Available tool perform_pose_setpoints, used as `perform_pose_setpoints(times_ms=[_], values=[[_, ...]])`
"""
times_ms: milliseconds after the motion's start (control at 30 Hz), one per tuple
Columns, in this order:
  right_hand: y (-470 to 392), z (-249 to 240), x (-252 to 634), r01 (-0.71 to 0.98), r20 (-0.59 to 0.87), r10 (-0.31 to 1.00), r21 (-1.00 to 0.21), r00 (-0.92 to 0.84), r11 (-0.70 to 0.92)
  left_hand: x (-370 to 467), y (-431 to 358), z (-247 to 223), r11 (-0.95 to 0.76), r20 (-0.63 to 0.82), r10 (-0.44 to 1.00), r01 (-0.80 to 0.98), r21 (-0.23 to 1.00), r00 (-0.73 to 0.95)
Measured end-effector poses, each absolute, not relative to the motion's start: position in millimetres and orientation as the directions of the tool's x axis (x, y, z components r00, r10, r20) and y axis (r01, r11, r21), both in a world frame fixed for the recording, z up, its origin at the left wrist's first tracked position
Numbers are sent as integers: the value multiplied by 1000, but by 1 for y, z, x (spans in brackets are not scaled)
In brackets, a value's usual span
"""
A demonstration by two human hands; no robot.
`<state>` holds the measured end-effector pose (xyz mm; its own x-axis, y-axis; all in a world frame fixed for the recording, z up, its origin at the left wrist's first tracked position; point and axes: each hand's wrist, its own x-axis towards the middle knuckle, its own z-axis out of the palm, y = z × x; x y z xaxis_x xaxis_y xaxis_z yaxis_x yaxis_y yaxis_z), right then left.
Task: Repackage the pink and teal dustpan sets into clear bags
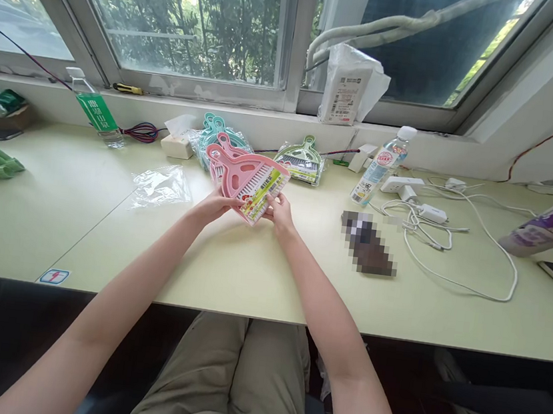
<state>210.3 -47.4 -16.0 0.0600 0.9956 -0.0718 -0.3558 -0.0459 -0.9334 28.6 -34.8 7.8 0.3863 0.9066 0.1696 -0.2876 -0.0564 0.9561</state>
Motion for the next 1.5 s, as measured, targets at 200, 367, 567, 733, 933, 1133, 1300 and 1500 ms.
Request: perform_pose_setpoints(times_ms=[200,367,567,733,933,1133,1300,1500], values=[[-46,-17,215,-350,-40,994,-937,106,0,13,-25,17,-108,142,932,-121,987,332],[-45,-18,222,-306,-35,987,-952,157,15,-33,-9,18,-300,528,749,504,810,-402],[-44,-20,223,-320,-63,976,-947,209,7,-88,2,-1,265,271,790,705,658,-550],[-45,-17,222,-346,-100,969,-938,227,-16,-88,10,-17,278,176,906,854,439,-386],[-42,-19,221,-364,-110,964,-931,242,-15,-92,13,-19,233,270,898,895,379,-348],[-39,-22,223,-368,-99,963,-930,251,1,-100,13,-15,215,261,897,868,448,-357],[-38,-23,223,-349,-114,959,-937,260,-17,-97,12,-10,205,284,881,845,493,-380],[-40,-20,221,-339,-105,965,-941,242,-18,-79,-5,9,-148,655,658,789,597,-372]])
